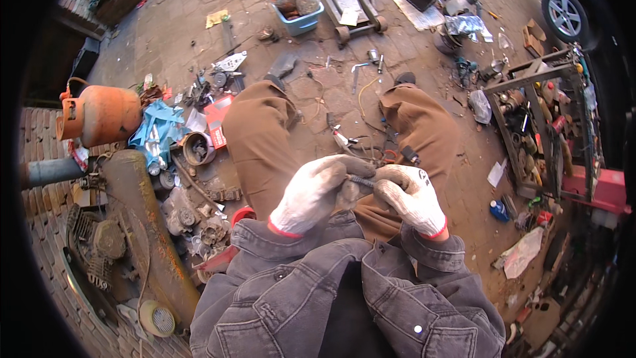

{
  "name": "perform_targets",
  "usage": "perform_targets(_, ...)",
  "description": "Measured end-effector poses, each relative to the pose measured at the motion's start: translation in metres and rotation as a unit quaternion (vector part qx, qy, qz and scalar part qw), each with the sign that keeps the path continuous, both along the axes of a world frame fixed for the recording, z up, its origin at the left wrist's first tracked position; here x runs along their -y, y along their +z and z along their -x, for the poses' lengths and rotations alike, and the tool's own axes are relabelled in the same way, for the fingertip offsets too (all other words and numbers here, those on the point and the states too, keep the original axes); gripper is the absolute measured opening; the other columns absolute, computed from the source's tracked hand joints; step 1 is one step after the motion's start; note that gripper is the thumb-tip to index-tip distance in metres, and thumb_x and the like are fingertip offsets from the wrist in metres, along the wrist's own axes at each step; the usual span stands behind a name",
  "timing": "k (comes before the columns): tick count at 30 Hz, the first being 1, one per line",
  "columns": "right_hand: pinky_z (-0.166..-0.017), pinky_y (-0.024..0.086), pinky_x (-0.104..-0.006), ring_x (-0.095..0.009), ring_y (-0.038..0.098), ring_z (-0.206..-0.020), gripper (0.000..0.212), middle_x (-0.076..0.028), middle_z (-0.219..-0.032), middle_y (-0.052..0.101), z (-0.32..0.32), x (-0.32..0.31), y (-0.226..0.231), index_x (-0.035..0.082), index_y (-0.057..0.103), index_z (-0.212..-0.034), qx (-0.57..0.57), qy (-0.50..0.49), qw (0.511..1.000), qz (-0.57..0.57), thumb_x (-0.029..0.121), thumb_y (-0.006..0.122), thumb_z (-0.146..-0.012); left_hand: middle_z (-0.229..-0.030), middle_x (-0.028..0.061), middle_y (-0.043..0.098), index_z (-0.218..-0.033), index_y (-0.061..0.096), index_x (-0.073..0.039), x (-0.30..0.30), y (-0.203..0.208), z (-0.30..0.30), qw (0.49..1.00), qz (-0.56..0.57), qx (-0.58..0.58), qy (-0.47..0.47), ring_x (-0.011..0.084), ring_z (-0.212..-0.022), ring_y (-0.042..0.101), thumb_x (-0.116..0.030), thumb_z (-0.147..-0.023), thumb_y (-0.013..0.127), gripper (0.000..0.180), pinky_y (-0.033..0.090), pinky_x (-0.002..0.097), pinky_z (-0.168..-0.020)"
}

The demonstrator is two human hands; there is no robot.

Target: The person sits on the ground and strips the outer sheath of a black cable, then uses a flat metal tool to scrape and clean the exposed conductors. They repeatedly twist and inspect the wires while handling the cable with gloved hands.

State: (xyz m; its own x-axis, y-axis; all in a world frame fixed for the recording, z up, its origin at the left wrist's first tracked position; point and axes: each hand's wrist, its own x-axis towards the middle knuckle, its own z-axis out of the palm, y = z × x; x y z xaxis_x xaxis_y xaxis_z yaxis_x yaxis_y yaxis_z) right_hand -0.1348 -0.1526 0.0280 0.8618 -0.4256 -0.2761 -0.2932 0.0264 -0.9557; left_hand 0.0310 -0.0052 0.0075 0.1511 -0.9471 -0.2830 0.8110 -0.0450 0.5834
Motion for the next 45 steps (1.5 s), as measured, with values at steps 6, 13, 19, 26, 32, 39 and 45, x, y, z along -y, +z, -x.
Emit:
perform_targets(6,-0.068,0.047,-0.0224,-0.005,0.057,-0.077,0.025,-0.001,-0.090,0.067,-0.002,-0.005,0.008,-0.004,0.069,-0.110,0.009,0.000,0.989,-0.146,0.015,0.070,-0.093,-0.104,0.0094,0.068,-0.129,0.059,0.009,-0.005,0.006,0.000,0.999,0.017,-0.005,-0.031,0.0081,-0.079,0.058,-0.038,-0.105,0.054,0.053,0.046,0.0223,-0.068)
perform_targets(13,-0.060,0.041,-0.0209,-0.004,0.053,-0.068,0.028,0.000,-0.084,0.064,0.000,-0.010,0.001,-0.004,0.068,-0.114,0.026,-0.004,0.987,-0.158,0.016,0.070,-0.094,-0.111,0.0090,0.070,-0.129,0.061,0.007,-0.004,0.017,0.000,0.992,-0.040,0.122,0.004,0.0067,-0.078,0.057,-0.033,-0.106,0.052,0.047,0.047,0.0223,-0.070)
perform_targets(19,-0.053,0.036,-0.0224,-0.004,0.047,-0.060,0.027,0.001,-0.078,0.059,0.005,-0.016,-0.007,-0.003,0.066,-0.115,0.023,-0.044,0.985,-0.164,0.017,0.066,-0.097,-0.109,0.0105,0.070,-0.127,0.062,0.007,-0.007,0.011,-0.002,1.000,-0.004,0.027,0.002,0.0088,-0.078,0.058,-0.034,-0.103,0.057,0.048,0.046,0.0234,-0.070)
perform_targets(26,-0.070,0.052,-0.0366,-0.024,0.063,-0.084,0.029,-0.013,-0.100,0.065,0.006,-0.011,-0.022,-0.001,0.063,-0.118,0.090,0.018,0.991,0.095,0.013,0.067,-0.093,-0.110,0.0139,0.070,-0.122,0.063,0.009,-0.004,0.016,-0.007,0.991,-0.006,0.136,-0.014,0.0166,-0.093,0.067,-0.016,-0.095,0.066,0.037,0.053,0.0298,-0.084)
perform_targets(32,-0.077,0.053,-0.0404,-0.033,0.064,-0.093,0.029,-0.018,-0.106,0.064,-0.001,-0.011,-0.014,0.000,0.061,-0.115,0.073,0.064,0.989,0.111,0.009,0.068,-0.088,-0.111,0.0121,0.070,-0.118,0.066,0.008,0.006,0.017,-0.009,0.982,-0.086,0.170,0.001,0.0169,-0.099,0.067,-0.017,-0.091,0.069,0.037,0.052,0.0300,-0.090)
perform_targets(39,-0.078,0.051,-0.0330,-0.018,0.062,-0.087,0.024,-0.010,-0.099,0.067,-0.013,-0.004,-0.003,-0.002,0.064,-0.110,0.010,0.058,0.997,0.048,0.017,0.062,-0.095,-0.112,0.0109,0.069,-0.122,0.063,0.006,0.010,0.005,-0.019,0.967,-0.075,0.242,-0.023,0.0172,-0.102,0.066,-0.011,-0.091,0.066,0.036,0.052,0.0312,-0.092)
perform_targets(45,-0.065,0.051,-0.0408,-0.031,0.062,-0.074,0.023,-0.015,-0.091,0.064,-0.020,0.005,-0.008,0.002,0.064,-0.098,-0.059,0.007,0.994,-0.090,0.024,0.056,-0.098,-0.116,0.0117,0.067,-0.123,0.063,0.005,0.014,-0.007,-0.027,0.976,-0.061,0.200,-0.059,0.0158,-0.103,0.065,-0.021,-0.091,0.071,0.041,0.052,0.0299,-0.090)
